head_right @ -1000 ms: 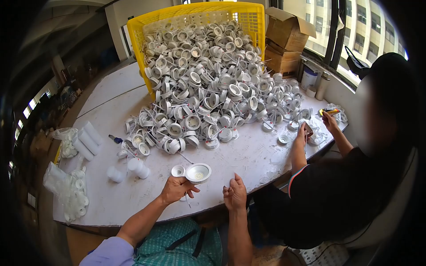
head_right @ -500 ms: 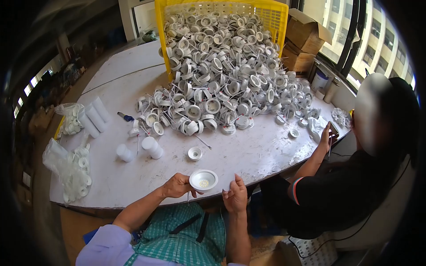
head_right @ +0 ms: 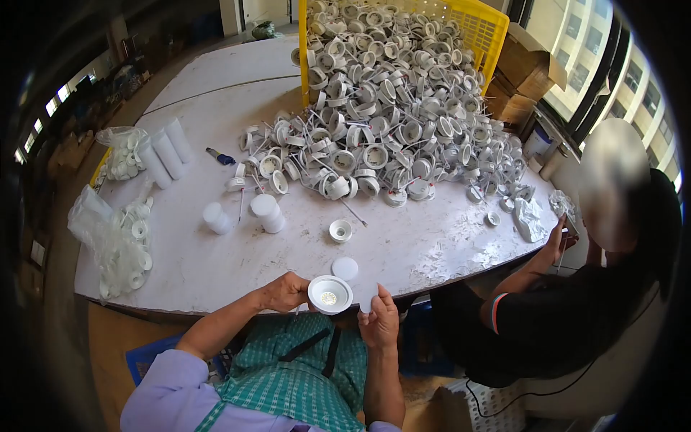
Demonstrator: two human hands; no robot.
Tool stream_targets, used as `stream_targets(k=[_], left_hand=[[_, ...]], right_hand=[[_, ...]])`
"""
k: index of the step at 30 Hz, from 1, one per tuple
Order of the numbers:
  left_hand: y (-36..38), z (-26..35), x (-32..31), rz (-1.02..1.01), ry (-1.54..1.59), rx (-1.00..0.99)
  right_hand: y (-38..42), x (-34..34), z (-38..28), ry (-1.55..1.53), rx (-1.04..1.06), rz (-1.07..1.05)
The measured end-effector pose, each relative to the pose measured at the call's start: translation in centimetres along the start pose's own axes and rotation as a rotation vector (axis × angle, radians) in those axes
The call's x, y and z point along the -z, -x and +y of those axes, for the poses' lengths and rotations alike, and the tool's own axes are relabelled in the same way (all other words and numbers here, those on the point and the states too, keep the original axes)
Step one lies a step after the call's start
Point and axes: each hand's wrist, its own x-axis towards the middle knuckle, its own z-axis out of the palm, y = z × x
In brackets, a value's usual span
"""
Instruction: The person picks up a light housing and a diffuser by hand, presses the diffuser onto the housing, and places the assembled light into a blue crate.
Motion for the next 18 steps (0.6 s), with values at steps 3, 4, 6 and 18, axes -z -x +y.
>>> stream_targets(k=[3,4,6,18], left_hand=[[0.6,0.3,-0.1,0.015,0.047,0.008],[0.7,0.1,-0.2,0.016,0.051,0.010],[0.9,-0.5,-0.3,0.020,0.098,0.014],[2.3,-1.5,-0.6,-0.112,0.332,0.006]], right_hand=[[0.4,0.3,0.5,0.028,-0.015,-0.004],[0.5,0.5,0.6,-0.002,-0.022,-0.048],[0.8,-0.4,0.7,0.036,-0.026,-0.032],[2.1,-1.2,1.7,-0.047,-0.146,-0.061]])
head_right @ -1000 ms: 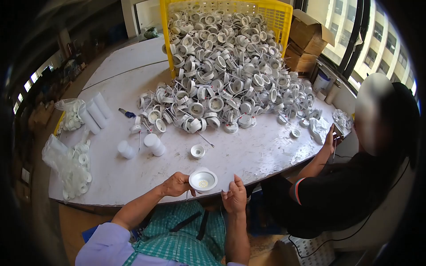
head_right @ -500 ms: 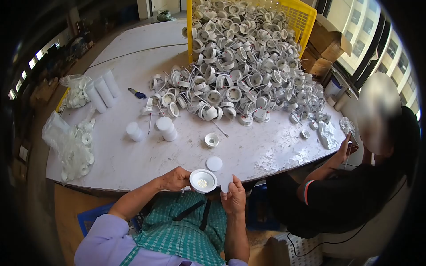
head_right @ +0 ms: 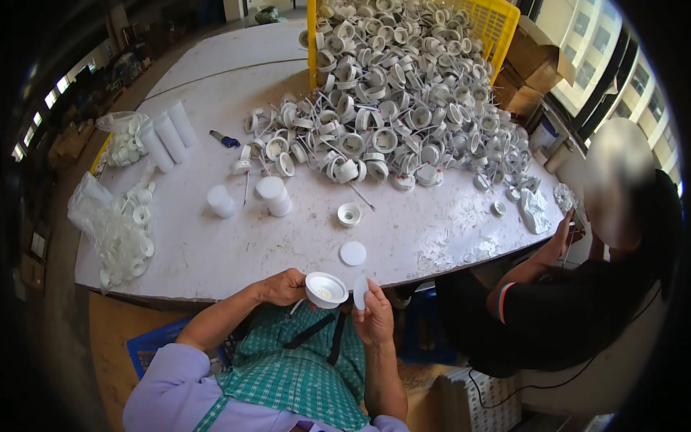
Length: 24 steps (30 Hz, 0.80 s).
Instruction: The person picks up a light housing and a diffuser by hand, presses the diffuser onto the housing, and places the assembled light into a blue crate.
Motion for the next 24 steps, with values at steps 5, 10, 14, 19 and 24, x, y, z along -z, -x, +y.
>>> stream_targets(k=[5,10,14,19,24], left_hand=[[0.2,-1.2,0.0,-0.027,0.046,-0.005],[0.4,-1.2,0.0,-0.040,0.062,0.020],[0.6,-1.3,0.0,-0.066,0.107,-0.029],[1.1,-2.7,0.5,-0.079,0.091,-0.080],[1.5,-4.1,0.3,-0.024,0.147,-0.148]], right_hand=[[0.3,-0.2,0.2,0.024,-0.022,0.055],[0.3,0.3,0.5,0.009,-0.035,0.026],[0.4,0.0,0.6,-0.008,-0.051,0.059],[0.9,-0.2,1.3,-0.021,-0.110,0.011],[1.4,-1.2,1.4,0.019,-0.111,0.005]])
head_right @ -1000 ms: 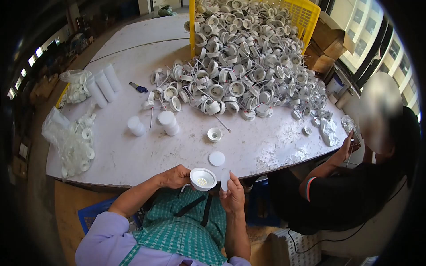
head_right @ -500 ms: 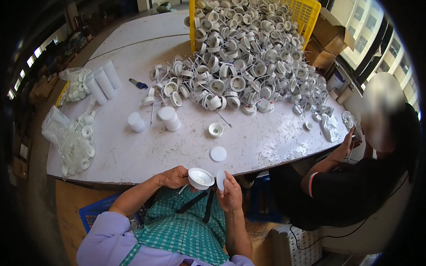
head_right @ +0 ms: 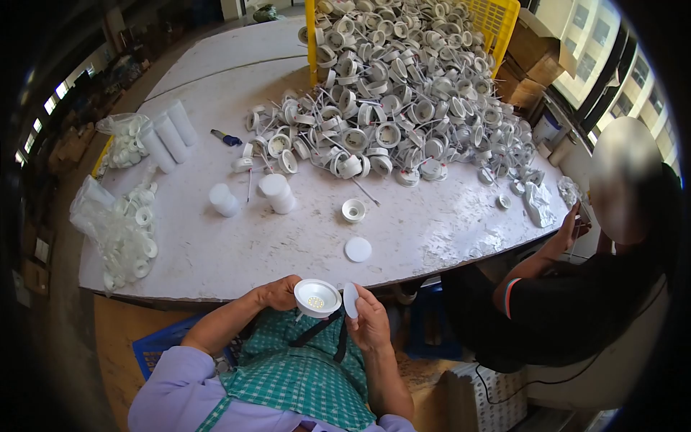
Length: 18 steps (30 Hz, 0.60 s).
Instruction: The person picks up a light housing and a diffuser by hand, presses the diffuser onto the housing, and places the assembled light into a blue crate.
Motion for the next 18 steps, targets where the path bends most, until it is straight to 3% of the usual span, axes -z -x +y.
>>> stream_targets(k=[4,6,10,13,15,16,18], left_hand=[[0.1,0.2,-0.3,-0.031,0.065,0.007],[-0.1,2.4,-1.6,-0.079,0.277,0.028],[0.2,2.8,-1.9,-0.105,0.192,0.026],[0.5,0.9,-0.9,-0.160,0.300,-0.048],[0.5,0.3,-0.4,-0.175,0.187,-0.151],[0.7,0.1,-0.1,-0.175,0.191,-0.148],[0.8,1.4,0.3,-0.115,-0.151,-0.037]], right_hand=[[0.3,0.0,0.0,0.042,0.029,-0.029],[0.5,-0.4,-0.1,0.030,0.035,-0.025],[0.8,-0.8,0.0,-0.012,0.033,-0.021],[0.9,-1.0,0.0,-0.029,0.028,-0.025],[1.0,-1.1,0.0,0.014,0.061,-0.019],[1.1,-1.1,0.0,0.013,0.061,-0.014],[1.4,-1.0,-0.1,0.065,0.115,-0.004]])
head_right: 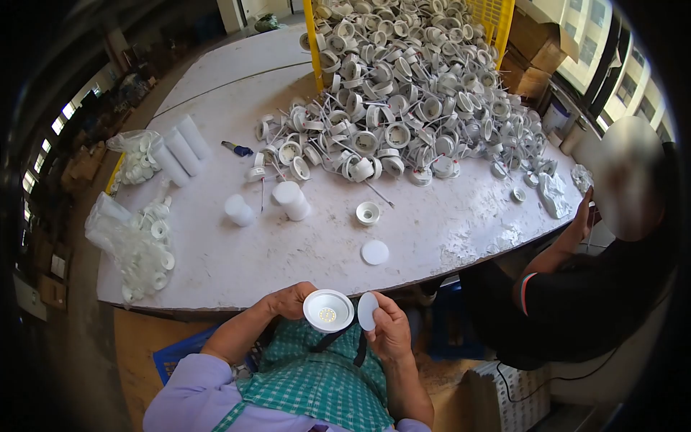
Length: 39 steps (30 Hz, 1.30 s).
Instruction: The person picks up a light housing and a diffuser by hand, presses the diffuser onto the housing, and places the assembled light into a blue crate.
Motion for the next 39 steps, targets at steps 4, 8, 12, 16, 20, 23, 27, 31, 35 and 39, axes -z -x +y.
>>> stream_targets(k=[4,8,12,16,20,23,27,31,35,39], left_hand=[[-0.8,2.5,-0.6,0.131,-0.272,0.076],[-0.7,1.9,-0.8,0.202,-0.565,0.067],[-0.6,1.6,-1.3,0.289,-0.718,-0.041],[-0.9,2.0,-1.9,0.319,-0.789,-0.107],[-1.0,1.6,-2.2,0.361,-0.857,-0.146],[-1.1,1.6,-2.5,0.378,-0.868,-0.154],[-1.1,1.2,-2.7,0.390,-0.862,-0.157],[-1.1,1.1,-2.9,0.396,-0.856,-0.166],[-1.2,1.1,-3.2,0.400,-0.864,-0.173],[-1.2,0.7,-3.3,0.396,-0.890,-0.157]], right_hand=[[0.4,0.2,-0.1,0.049,0.003,0.040],[0.4,-0.9,0.4,0.274,-0.004,0.101],[0.3,-0.7,0.7,0.339,-0.024,0.092],[0.2,-0.5,1.2,0.445,-0.030,0.141],[0.1,-0.3,1.7,0.448,-0.056,0.144],[0.1,-0.4,1.7,0.490,-0.082,0.155],[0.1,0.0,2.0,0.497,-0.104,0.146],[0.1,0.2,2.2,0.501,-0.122,0.136],[0.3,0.0,2.2,0.512,-0.115,0.157],[0.5,0.0,2.2,0.509,-0.113,0.167]])
